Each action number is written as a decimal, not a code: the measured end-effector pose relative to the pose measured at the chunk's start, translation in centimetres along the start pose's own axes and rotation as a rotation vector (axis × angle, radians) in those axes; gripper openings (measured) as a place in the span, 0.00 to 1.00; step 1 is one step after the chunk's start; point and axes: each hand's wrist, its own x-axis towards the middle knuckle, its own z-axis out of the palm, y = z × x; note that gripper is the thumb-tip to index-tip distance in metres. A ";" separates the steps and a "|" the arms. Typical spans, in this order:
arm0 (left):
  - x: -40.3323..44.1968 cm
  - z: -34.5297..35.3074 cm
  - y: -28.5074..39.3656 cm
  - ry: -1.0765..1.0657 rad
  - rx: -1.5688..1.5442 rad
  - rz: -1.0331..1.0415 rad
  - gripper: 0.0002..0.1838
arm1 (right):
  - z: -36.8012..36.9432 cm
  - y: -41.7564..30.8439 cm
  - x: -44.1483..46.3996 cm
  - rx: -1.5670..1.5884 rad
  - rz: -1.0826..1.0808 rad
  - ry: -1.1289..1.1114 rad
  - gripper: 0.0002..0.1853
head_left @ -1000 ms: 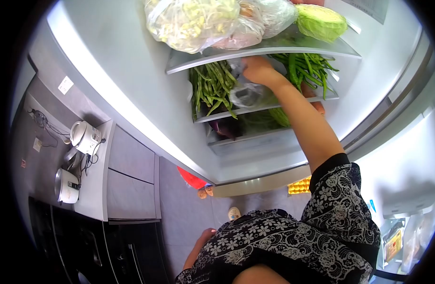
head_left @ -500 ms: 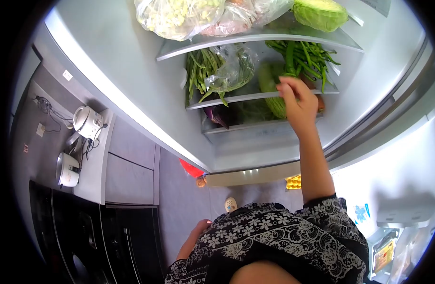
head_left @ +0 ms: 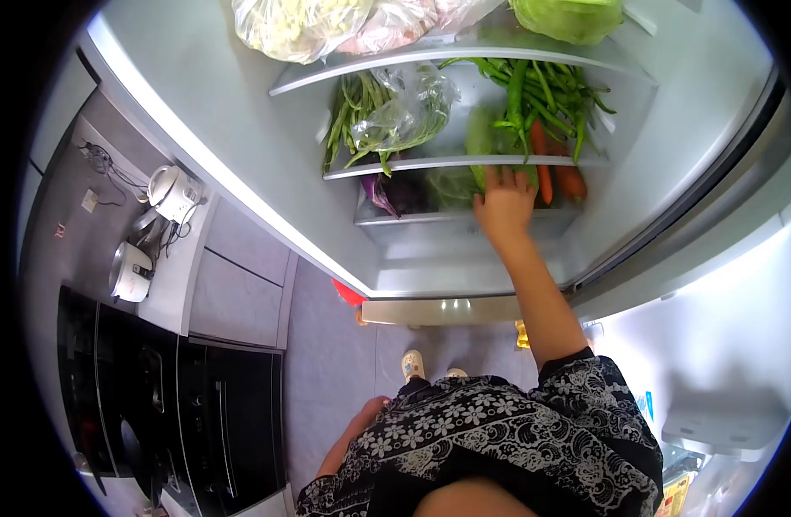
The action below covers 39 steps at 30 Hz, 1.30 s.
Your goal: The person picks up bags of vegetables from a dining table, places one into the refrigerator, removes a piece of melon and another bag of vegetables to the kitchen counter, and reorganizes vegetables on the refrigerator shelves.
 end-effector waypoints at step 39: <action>-26.5 -2.4 71.2 1.313 1.466 1.713 0.15 | 1.1 1.0 -0.7 0.016 -0.077 0.117 0.26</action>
